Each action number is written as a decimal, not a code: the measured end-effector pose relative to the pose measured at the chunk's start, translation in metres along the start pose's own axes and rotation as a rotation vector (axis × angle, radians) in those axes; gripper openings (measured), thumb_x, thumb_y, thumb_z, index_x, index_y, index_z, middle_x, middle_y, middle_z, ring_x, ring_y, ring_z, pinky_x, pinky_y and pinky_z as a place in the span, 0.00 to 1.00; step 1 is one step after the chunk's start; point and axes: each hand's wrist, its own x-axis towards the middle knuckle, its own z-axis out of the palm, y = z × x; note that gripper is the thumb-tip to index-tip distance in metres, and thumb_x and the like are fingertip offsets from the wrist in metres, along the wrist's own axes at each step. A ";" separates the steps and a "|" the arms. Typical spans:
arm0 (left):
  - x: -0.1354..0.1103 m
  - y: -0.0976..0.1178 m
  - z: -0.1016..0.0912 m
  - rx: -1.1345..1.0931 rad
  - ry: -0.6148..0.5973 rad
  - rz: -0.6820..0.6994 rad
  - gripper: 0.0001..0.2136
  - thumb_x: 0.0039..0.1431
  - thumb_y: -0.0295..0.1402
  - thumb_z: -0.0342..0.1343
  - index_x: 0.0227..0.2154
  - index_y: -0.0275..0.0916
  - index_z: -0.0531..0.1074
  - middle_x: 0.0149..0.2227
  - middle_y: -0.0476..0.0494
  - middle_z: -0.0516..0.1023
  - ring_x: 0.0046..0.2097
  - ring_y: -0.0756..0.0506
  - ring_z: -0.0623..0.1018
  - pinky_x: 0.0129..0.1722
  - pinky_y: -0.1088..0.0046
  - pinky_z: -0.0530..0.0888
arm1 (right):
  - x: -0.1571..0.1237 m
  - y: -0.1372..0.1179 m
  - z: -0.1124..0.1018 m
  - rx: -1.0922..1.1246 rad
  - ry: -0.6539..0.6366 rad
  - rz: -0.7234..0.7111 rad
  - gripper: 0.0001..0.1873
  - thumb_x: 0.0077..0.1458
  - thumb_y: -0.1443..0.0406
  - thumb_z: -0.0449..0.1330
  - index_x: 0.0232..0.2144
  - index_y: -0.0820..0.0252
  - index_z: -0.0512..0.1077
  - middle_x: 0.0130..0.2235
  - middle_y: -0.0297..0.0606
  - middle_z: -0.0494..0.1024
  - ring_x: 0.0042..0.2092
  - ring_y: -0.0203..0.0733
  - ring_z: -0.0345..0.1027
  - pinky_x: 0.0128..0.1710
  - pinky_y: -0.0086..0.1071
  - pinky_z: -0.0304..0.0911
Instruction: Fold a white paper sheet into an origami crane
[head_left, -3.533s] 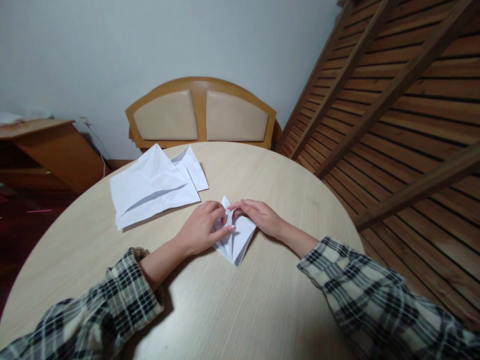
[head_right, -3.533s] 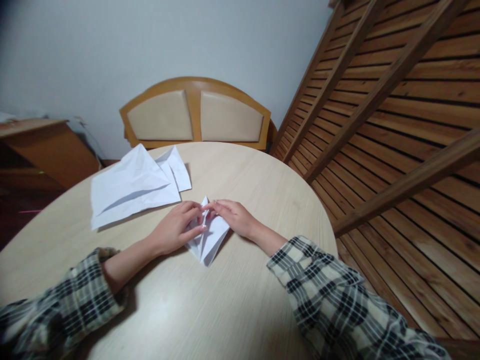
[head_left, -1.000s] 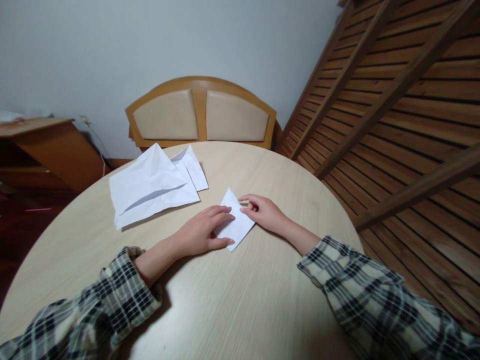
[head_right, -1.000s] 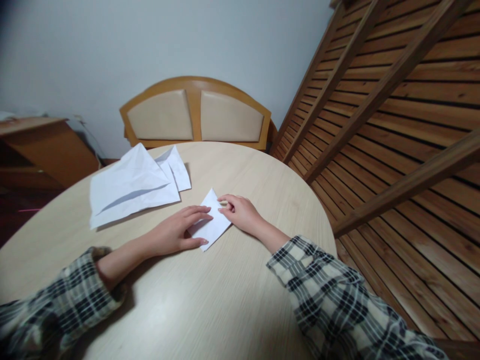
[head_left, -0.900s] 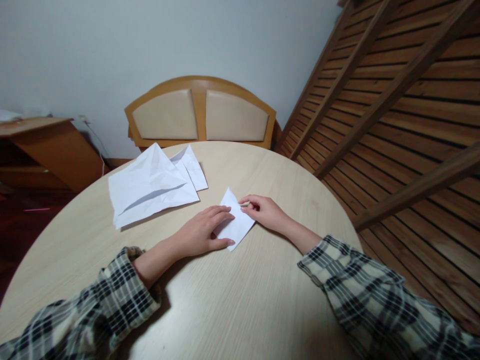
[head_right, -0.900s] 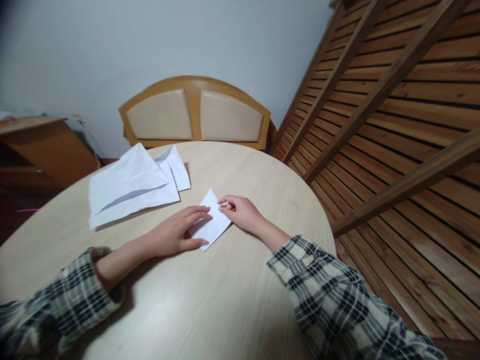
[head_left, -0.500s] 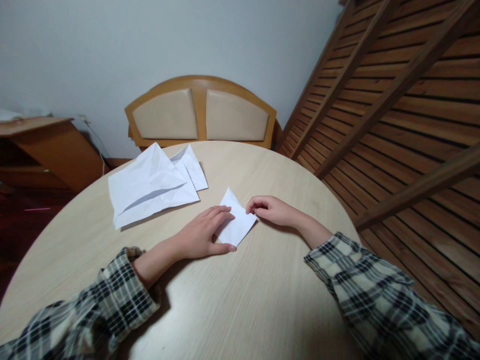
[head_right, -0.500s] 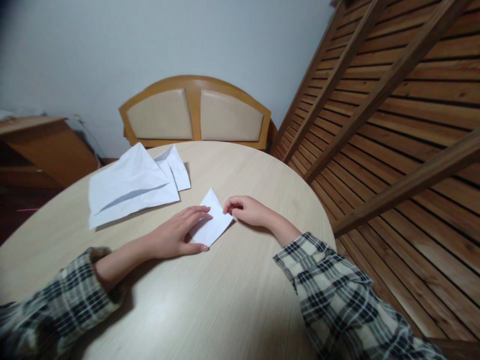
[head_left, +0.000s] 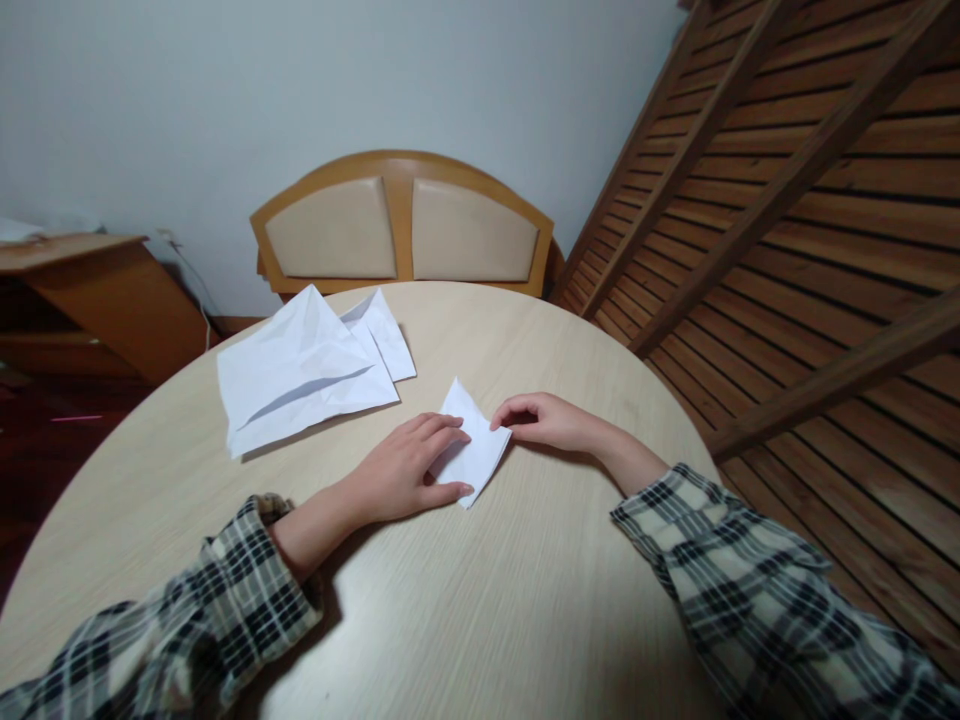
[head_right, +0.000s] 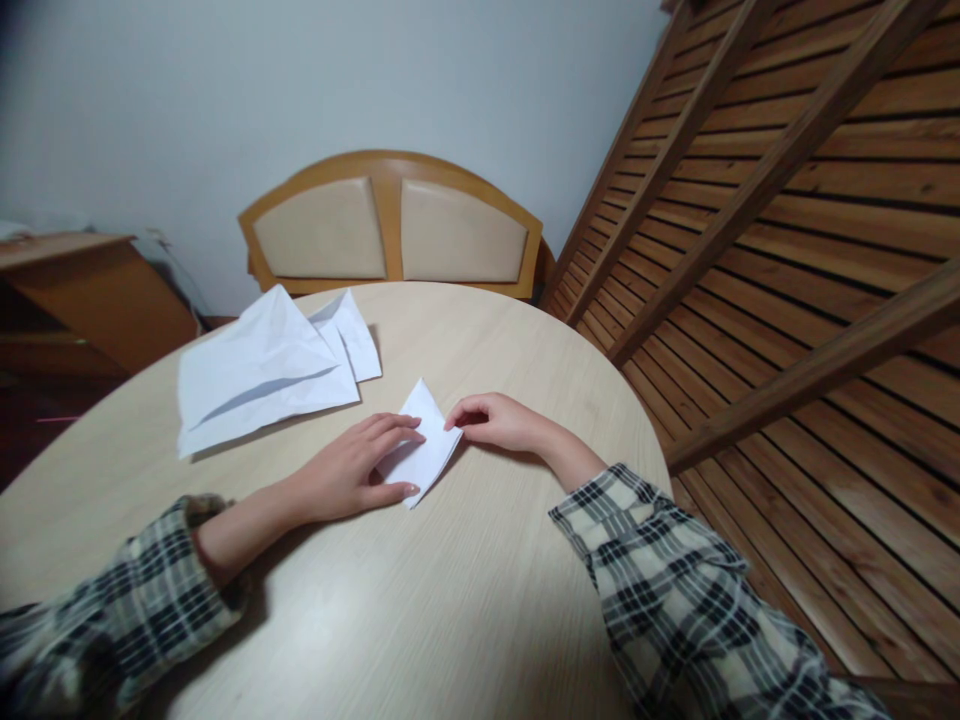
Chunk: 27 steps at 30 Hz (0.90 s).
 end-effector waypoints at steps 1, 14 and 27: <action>0.000 0.000 0.000 -0.002 0.003 0.000 0.24 0.59 0.49 0.58 0.52 0.39 0.68 0.60 0.34 0.68 0.61 0.35 0.67 0.60 0.52 0.65 | 0.000 -0.001 0.000 -0.003 0.000 -0.001 0.08 0.54 0.68 0.60 0.37 0.61 0.77 0.40 0.39 0.80 0.42 0.40 0.73 0.46 0.36 0.66; 0.000 -0.001 0.001 -0.027 0.012 0.006 0.23 0.60 0.46 0.58 0.53 0.38 0.67 0.60 0.33 0.68 0.61 0.35 0.67 0.60 0.52 0.65 | 0.004 0.003 0.006 -0.001 0.042 -0.006 0.11 0.57 0.62 0.61 0.40 0.61 0.77 0.38 0.39 0.79 0.40 0.39 0.70 0.44 0.35 0.65; 0.000 -0.003 0.003 -0.059 0.027 -0.013 0.34 0.60 0.46 0.57 0.64 0.38 0.53 0.58 0.31 0.69 0.59 0.33 0.68 0.58 0.50 0.66 | 0.010 0.004 0.020 -0.047 0.178 -0.038 0.11 0.56 0.58 0.63 0.36 0.61 0.73 0.31 0.34 0.73 0.32 0.36 0.63 0.34 0.30 0.60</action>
